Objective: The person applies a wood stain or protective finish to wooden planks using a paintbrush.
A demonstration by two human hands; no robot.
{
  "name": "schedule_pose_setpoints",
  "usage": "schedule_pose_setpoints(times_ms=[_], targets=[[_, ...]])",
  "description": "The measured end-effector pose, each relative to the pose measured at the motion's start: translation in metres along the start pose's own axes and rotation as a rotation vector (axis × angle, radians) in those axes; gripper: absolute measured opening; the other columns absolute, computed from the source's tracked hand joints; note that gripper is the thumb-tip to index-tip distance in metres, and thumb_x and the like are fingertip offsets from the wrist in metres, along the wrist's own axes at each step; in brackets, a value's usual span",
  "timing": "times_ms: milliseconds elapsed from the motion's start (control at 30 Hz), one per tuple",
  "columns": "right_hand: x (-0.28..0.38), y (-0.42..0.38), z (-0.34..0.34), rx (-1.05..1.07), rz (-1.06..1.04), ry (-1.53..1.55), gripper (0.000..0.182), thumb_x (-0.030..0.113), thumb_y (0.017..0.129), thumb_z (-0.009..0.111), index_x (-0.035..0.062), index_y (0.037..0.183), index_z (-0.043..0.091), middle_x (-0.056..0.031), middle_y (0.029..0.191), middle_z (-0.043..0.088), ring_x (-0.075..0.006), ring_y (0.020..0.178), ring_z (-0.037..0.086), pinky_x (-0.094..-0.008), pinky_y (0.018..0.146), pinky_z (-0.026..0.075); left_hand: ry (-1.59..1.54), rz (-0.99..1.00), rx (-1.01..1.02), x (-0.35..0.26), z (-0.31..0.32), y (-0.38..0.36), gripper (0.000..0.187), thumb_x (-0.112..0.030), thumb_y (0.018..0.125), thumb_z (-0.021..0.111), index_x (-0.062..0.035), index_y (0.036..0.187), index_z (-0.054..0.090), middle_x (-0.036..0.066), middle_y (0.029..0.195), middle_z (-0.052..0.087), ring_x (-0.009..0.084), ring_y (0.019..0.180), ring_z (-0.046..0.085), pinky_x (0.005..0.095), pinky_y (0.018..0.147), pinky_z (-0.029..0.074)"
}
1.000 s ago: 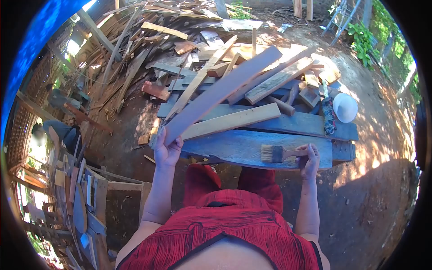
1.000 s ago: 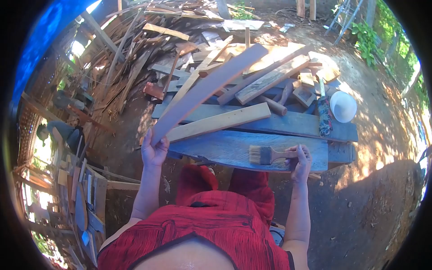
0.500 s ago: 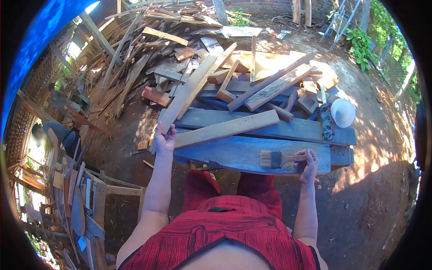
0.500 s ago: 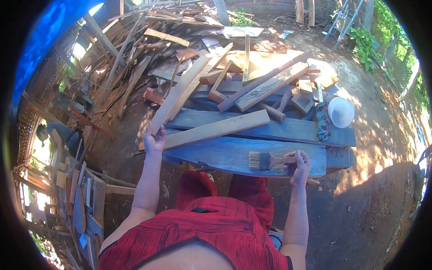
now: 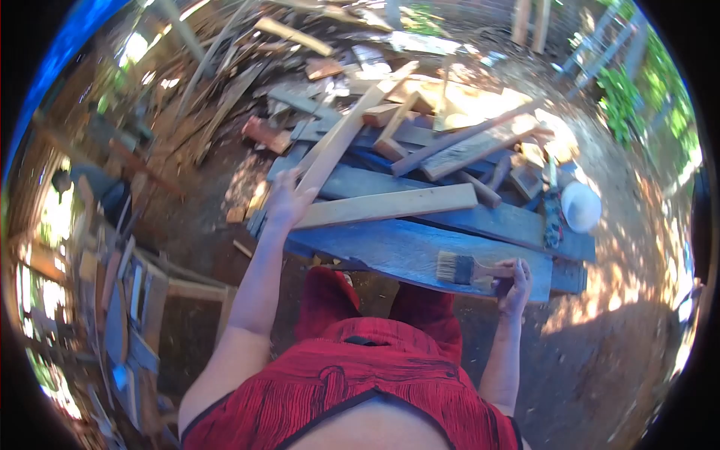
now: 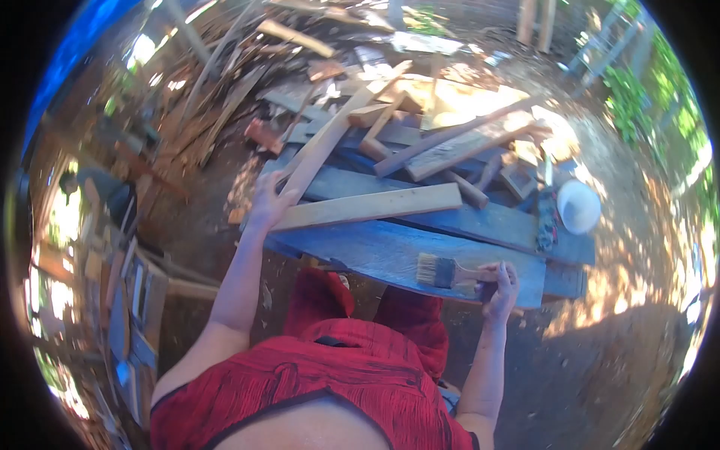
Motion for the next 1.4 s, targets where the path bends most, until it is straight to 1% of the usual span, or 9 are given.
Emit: schedule_pose_setpoints(times_ms=[167,233,267,300,367,867,1233,1300,1400], targets=[[-0.005,0.005,-0.004,0.003,0.012,-0.092,0.022,0.028,0.089,0.052,0.0076,0.084,0.057,-0.0039,0.077,0.058,-0.0120,0.063,0.055,-0.0229,0.046,0.041,-0.207,0.464,0.337,-0.109,-0.027,-0.023,0.057,-0.030,0.073,0.069,-0.0089,0.123,0.051,0.019,0.131,0.045,0.0338,0.117,0.047,0.0403,0.098,0.039],[-0.010,0.011,-0.017,0.024,-0.022,-0.209,0.026,0.032,0.089,0.050,0.0074,0.083,0.058,-0.0038,0.078,0.058,-0.0115,0.064,0.055,-0.0227,0.049,0.040,-0.398,0.900,0.406,-0.148,-0.007,-0.036,0.052,-0.028,0.070,0.067,-0.0086,0.117,0.054,0.018,0.118,0.053,0.0361,0.107,0.053,0.0421,0.092,0.043],[-0.020,0.020,-0.027,0.008,-0.041,-0.251,0.029,0.032,0.089,0.049,0.0055,0.082,0.058,-0.0048,0.078,0.058,-0.0125,0.066,0.055,-0.0236,0.052,0.041,-0.248,0.950,0.629,-0.177,-0.021,-0.046,0.049,-0.033,0.068,0.066,-0.0063,0.108,0.058,0.018,0.105,0.059,0.0355,0.100,0.055,0.0425,0.086,0.044],[-0.013,0.013,-0.016,0.123,0.011,-0.220,0.031,0.034,0.088,0.049,0.0045,0.087,0.060,-0.0060,0.081,0.059,-0.0133,0.066,0.055,-0.0243,0.053,0.043,-0.136,1.154,0.506,-0.196,-0.028,-0.059,0.038,-0.028,0.068,0.063,-0.0083,0.100,0.061,0.012,0.099,0.062,0.0300,0.093,0.061,0.0424,0.076,0.049],[-0.017,0.013,-0.012,0.279,0.046,-0.284,0.033,0.035,0.089,0.049,0.0035,0.090,0.060,-0.0069,0.084,0.061,-0.0144,0.069,0.057,-0.0246,0.057,0.046,-0.257,1.396,0.667,-0.227,-0.023,-0.079,0.025,-0.024,0.071,0.061,-0.0042,0.086,0.065,0.007,0.082,0.065,0.0258,0.078,0.062,0.0376,0.071,0.049],[-0.056,-0.011,0.054,0.316,0.233,-0.302,0.029,0.031,0.091,0.050,0.0039,0.084,0.058,-0.0097,0.081,0.061,-0.0159,0.067,0.059,-0.0248,0.054,0.047,-0.423,1.041,0.724,-0.203,-0.009,-0.102,0.032,-0.025,0.071,0.061,-0.0048,0.095,0.062,0.009,0.088,0.064,0.0258,0.085,0.061,0.0389,0.071,0.050],[-0.004,0.002,0.019,-0.059,-0.065,-0.158,0.028,0.028,0.093,0.050,0.0041,0.080,0.057,-0.0118,0.079,0.062,-0.0170,0.065,0.060,-0.0249,0.053,0.048,-0.421,1.371,0.844,-0.272,-0.014,-0.083,0.038,-0.026,0.071,0.062,-0.0052,0.103,0.059,0.010,0.093,0.063,0.0257,0.090,0.060,0.0400,0.071,0.050],[-0.001,0.006,0.015,-0.086,-0.110,-0.119,0.027,0.028,0.093,0.050,0.0042,0.080,0.057,-0.0120,0.079,0.062,-0.0171,0.065,0.061,-0.0249,0.052,0.048,-0.513,1.114,0.844,-0.243,-0.013,-0.064,0.044,-0.024,0.074,0.063,-0.0064,0.114,0.055,0.016,0.112,0.055,0.0305,0.102,0.055,0.0379,0.089,0.045],[-0.005,0.005,0.011,-0.130,0.030,-0.005,0.028,0.027,0.093,0.050,0.0046,0.078,0.056,-0.0124,0.071,0.061,-0.0165,0.051,0.054,-0.0258,0.041,0.042,-0.495,0.872,0.421,-0.200,0.046,-0.033,0.045,-0.022,0.073,0.065,-0.0058,0.115,0.055,0.016,0.112,0.055,0.0318,0.103,0.055,0.0386,0.091,0.043]])
Point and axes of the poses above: each hand's wrist, its own y-axis towards the middle knuckle, its own z-axis out of the palm, x = y × z, the point moved 1 cm from there along y, towards the middle knuckle
